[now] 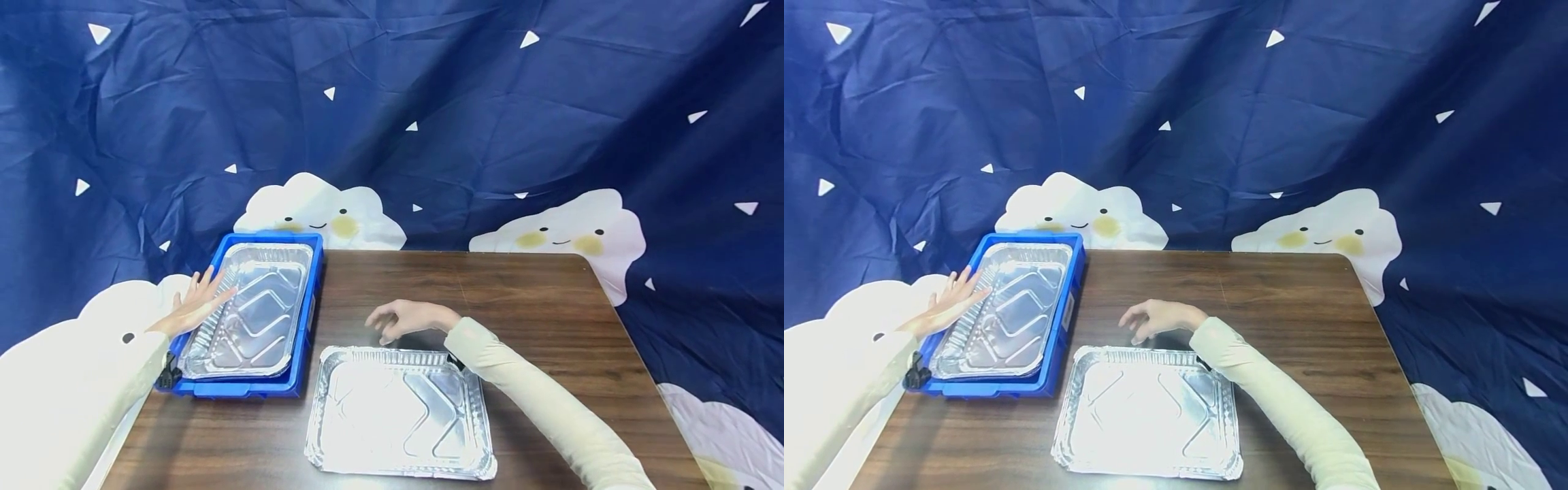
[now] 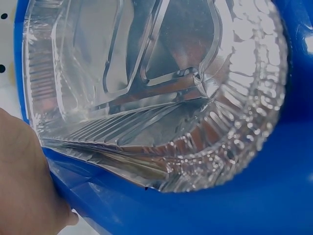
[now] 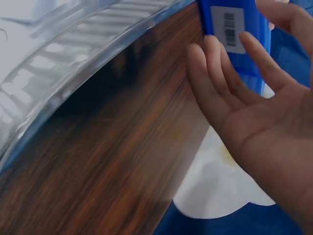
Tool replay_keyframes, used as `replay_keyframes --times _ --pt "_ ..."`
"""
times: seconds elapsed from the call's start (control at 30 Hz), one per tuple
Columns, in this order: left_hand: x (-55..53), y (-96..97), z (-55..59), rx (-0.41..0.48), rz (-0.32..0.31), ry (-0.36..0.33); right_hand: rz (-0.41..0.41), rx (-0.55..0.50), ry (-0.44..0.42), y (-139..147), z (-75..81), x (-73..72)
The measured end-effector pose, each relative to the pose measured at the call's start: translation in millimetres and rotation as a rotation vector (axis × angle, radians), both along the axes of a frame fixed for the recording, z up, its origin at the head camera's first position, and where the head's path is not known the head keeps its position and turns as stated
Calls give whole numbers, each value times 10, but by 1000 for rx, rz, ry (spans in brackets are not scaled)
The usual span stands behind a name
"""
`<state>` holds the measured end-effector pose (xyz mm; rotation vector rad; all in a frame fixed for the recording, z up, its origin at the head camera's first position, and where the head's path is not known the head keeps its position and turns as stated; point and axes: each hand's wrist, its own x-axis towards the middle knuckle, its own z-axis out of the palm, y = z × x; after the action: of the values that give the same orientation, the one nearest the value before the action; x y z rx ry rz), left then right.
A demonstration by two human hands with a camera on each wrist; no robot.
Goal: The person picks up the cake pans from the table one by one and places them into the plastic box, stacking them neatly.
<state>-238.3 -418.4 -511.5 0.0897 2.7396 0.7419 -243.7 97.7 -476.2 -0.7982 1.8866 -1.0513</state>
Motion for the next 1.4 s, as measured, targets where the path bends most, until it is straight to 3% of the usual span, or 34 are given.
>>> replay_keyframes --times 0.23,0.5,0.97,1.4 --pt "-5 -17 -19 2 8 4 62 39 -51 145 -161 -27" --pt "11 9 3 1 11 5 71 26 -76 202 -337 -35" --pt "2 39 17 12 14 1 21 57 -106 230 -452 -49" --pt "15 23 4 8 16 -11 27 58 -135 236 -555 -66"
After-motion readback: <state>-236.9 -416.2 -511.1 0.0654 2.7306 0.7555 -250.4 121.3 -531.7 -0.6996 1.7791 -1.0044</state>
